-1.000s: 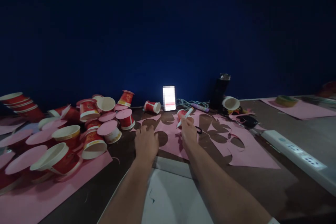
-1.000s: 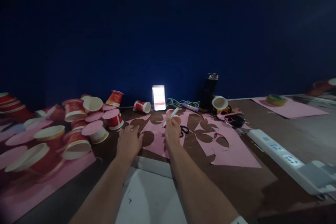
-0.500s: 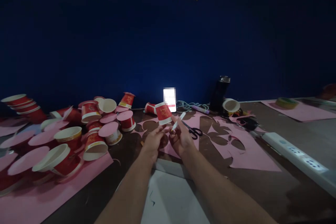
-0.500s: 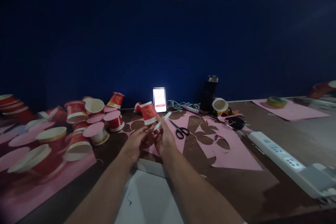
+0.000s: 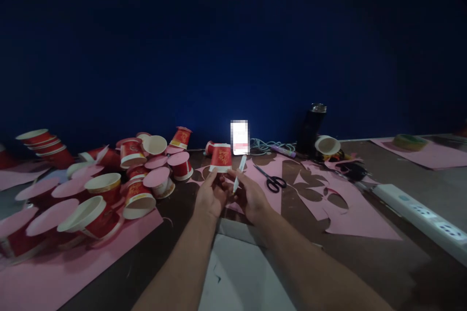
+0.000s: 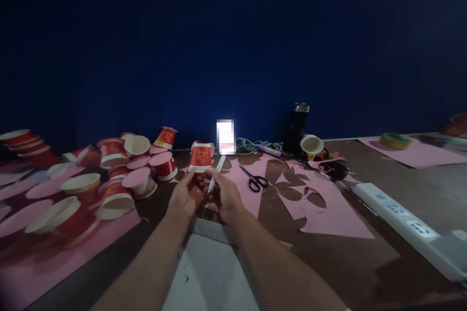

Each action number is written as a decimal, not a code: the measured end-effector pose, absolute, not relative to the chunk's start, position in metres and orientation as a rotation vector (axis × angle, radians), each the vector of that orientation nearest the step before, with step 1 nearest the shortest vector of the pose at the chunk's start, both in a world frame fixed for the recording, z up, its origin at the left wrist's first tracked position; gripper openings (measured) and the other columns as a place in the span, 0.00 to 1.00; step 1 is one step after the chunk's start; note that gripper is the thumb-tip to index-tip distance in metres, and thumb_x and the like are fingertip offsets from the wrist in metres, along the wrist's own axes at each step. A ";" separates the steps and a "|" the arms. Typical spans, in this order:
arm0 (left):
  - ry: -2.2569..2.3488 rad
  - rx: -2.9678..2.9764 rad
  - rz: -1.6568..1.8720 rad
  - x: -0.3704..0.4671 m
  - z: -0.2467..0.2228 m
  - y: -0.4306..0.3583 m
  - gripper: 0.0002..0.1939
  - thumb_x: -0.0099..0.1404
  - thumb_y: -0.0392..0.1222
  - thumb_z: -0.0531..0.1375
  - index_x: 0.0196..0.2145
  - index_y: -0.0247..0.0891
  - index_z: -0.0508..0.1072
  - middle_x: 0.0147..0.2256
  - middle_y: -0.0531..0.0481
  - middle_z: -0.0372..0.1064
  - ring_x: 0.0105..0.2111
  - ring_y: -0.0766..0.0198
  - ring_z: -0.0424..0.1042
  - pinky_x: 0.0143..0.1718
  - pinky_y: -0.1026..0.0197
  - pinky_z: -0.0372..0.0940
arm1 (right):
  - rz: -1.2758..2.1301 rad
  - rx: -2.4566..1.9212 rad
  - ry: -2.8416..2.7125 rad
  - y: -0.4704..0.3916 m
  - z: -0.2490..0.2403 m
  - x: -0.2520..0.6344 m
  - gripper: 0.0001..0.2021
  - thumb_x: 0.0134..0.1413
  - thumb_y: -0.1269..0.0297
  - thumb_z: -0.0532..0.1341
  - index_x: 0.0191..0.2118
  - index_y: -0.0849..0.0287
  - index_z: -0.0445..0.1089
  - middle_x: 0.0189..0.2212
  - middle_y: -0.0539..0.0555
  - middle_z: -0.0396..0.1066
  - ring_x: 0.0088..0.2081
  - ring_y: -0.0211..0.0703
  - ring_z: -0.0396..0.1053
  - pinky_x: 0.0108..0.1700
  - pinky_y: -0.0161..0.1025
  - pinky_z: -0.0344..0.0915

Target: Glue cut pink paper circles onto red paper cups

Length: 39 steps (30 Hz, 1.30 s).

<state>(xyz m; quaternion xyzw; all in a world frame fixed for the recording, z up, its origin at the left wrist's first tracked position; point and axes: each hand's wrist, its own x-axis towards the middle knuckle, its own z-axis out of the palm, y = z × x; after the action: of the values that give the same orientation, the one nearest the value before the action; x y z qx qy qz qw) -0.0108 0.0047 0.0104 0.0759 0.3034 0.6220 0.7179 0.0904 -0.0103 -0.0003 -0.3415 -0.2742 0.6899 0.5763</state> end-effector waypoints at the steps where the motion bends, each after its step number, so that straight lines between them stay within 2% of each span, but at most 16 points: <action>1: 0.664 0.161 1.423 -0.012 0.011 0.006 0.06 0.63 0.36 0.57 0.27 0.34 0.67 0.20 0.54 0.62 0.17 0.71 0.63 0.19 0.67 0.63 | 1.544 -0.856 -0.696 -0.012 0.001 0.090 0.16 0.49 0.53 0.64 0.39 0.59 0.75 0.25 0.51 0.71 0.22 0.33 0.65 0.20 0.29 0.59; 5: 0.646 0.195 1.569 -0.012 0.011 0.010 0.04 0.60 0.29 0.58 0.30 0.34 0.67 0.23 0.55 0.64 0.20 0.75 0.64 0.20 0.73 0.60 | 1.079 -0.998 -0.882 -0.016 0.014 0.094 0.15 0.48 0.53 0.64 0.32 0.61 0.77 0.17 0.45 0.60 0.20 0.31 0.57 0.23 0.30 0.57; 7: 0.659 0.211 1.568 -0.010 0.009 0.010 0.05 0.59 0.28 0.59 0.31 0.34 0.68 0.23 0.56 0.64 0.20 0.75 0.64 0.20 0.73 0.61 | 0.907 -0.972 -0.941 -0.017 0.019 0.097 0.14 0.49 0.53 0.64 0.32 0.60 0.77 0.16 0.44 0.58 0.21 0.31 0.55 0.24 0.30 0.57; 10: 0.667 0.233 1.553 -0.006 0.007 0.009 0.06 0.58 0.27 0.60 0.30 0.34 0.68 0.22 0.56 0.63 0.19 0.76 0.63 0.19 0.74 0.60 | 0.799 -0.928 -0.990 -0.017 0.020 0.101 0.15 0.51 0.53 0.63 0.38 0.58 0.77 0.20 0.47 0.65 0.23 0.32 0.58 0.27 0.32 0.59; 13: 0.654 0.283 1.529 -0.003 0.008 0.005 0.06 0.58 0.26 0.59 0.29 0.34 0.68 0.22 0.56 0.63 0.19 0.76 0.63 0.20 0.73 0.61 | 0.701 -0.923 -1.097 -0.016 0.014 0.102 0.16 0.53 0.54 0.61 0.43 0.56 0.75 0.29 0.51 0.72 0.27 0.36 0.64 0.31 0.35 0.64; 16: 0.640 0.319 1.506 -0.003 0.010 0.002 0.05 0.59 0.26 0.58 0.30 0.33 0.69 0.22 0.55 0.64 0.20 0.75 0.64 0.22 0.73 0.62 | 0.597 -0.927 -1.209 -0.016 0.007 0.101 0.15 0.55 0.56 0.60 0.46 0.55 0.74 0.33 0.53 0.74 0.29 0.38 0.67 0.34 0.38 0.67; 24: 0.623 0.340 1.500 0.001 0.008 0.003 0.02 0.58 0.31 0.58 0.28 0.34 0.69 0.25 0.52 0.69 0.26 0.71 0.69 0.31 0.68 0.65 | 0.547 -0.908 -1.278 -0.020 0.008 0.098 0.13 0.58 0.59 0.58 0.47 0.54 0.73 0.39 0.54 0.74 0.37 0.41 0.70 0.42 0.40 0.68; 29: 0.679 0.532 1.548 0.009 0.003 0.001 0.03 0.52 0.33 0.63 0.26 0.33 0.72 0.24 0.52 0.69 0.26 0.71 0.69 0.33 0.68 0.63 | 0.482 -0.895 -1.315 -0.024 0.012 0.099 0.11 0.56 0.62 0.60 0.44 0.52 0.74 0.35 0.52 0.75 0.41 0.43 0.71 0.50 0.43 0.65; 32: 0.695 0.643 1.556 0.012 0.002 -0.001 0.04 0.52 0.35 0.64 0.27 0.33 0.74 0.27 0.52 0.71 0.27 0.72 0.68 0.32 0.69 0.61 | 0.476 -0.905 -1.305 -0.023 0.012 0.100 0.11 0.56 0.62 0.60 0.44 0.52 0.74 0.35 0.53 0.75 0.40 0.43 0.71 0.50 0.44 0.65; 36: 0.766 0.747 1.521 0.013 0.000 -0.001 0.09 0.52 0.35 0.64 0.34 0.37 0.76 0.33 0.51 0.73 0.30 0.71 0.69 0.33 0.69 0.61 | 0.505 -0.882 -1.306 -0.020 0.011 0.101 0.11 0.58 0.60 0.58 0.45 0.53 0.73 0.38 0.54 0.74 0.38 0.43 0.71 0.47 0.43 0.66; 39: 0.770 0.759 1.515 0.015 -0.001 -0.001 0.10 0.50 0.33 0.65 0.33 0.36 0.76 0.30 0.51 0.73 0.29 0.70 0.69 0.33 0.69 0.61 | 0.496 -0.876 -1.301 -0.019 0.011 0.102 0.11 0.58 0.60 0.58 0.45 0.54 0.73 0.37 0.53 0.74 0.38 0.43 0.71 0.48 0.43 0.66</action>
<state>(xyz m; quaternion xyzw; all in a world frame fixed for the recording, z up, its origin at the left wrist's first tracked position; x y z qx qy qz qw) 0.0147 -0.0015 -0.0012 0.3271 0.3317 0.6529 0.5973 0.1023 -0.0191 0.0111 -0.3901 -0.5794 0.2208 0.6807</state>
